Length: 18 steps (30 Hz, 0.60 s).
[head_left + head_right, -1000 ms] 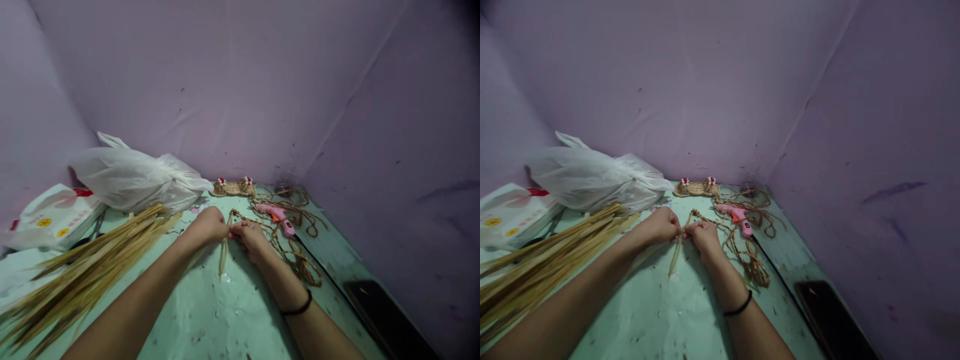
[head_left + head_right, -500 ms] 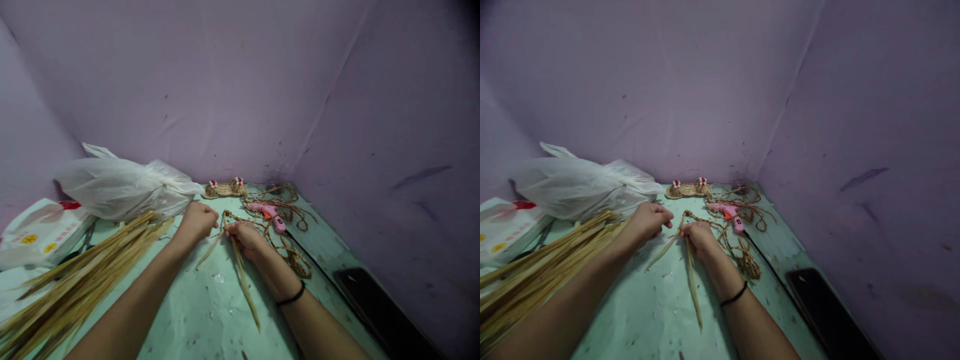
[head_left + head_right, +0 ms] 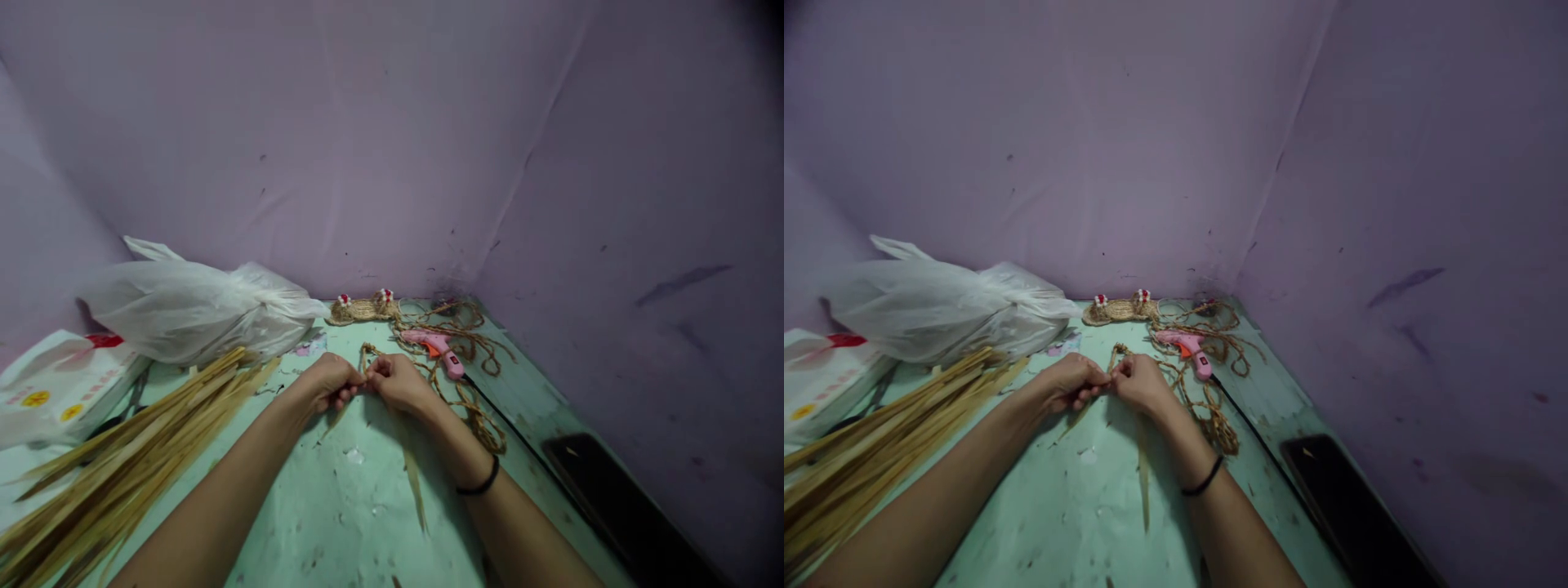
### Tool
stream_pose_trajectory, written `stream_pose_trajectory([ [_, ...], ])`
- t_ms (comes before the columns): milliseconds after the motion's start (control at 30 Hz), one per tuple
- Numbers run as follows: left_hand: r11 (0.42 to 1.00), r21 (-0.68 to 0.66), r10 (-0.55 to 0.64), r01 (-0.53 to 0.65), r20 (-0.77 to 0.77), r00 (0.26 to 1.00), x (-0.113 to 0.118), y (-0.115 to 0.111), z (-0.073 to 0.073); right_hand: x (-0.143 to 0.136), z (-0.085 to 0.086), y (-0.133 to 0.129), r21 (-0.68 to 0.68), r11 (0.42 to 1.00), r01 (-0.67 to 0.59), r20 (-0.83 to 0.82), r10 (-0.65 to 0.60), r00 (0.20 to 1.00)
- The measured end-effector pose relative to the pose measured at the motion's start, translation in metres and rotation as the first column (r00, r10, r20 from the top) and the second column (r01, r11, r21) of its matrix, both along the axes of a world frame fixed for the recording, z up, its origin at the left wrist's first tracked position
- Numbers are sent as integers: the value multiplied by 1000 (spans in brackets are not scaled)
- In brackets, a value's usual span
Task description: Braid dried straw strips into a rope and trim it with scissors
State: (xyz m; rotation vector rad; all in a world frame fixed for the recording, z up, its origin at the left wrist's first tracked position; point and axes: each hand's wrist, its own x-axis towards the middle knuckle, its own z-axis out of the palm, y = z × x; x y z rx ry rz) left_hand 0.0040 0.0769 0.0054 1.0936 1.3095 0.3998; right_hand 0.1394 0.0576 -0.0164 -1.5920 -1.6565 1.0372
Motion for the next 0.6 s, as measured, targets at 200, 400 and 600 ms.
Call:
stream_pose_trajectory([
  [200, 984, 146, 118, -98, -134, 984, 9, -9, 8, -5, 22, -13, 172, 985, -10, 478, -74, 875],
  [400, 978, 80, 198, -191, -102, 975, 15, -13, 11, -15, 40, -25, 55, 990, 129, 526, -138, 839],
  [600, 990, -12, 143, -143, -45, 989, 5, -7, 6, -39, 47, -41, 19, 996, 88, 640, -80, 764],
])
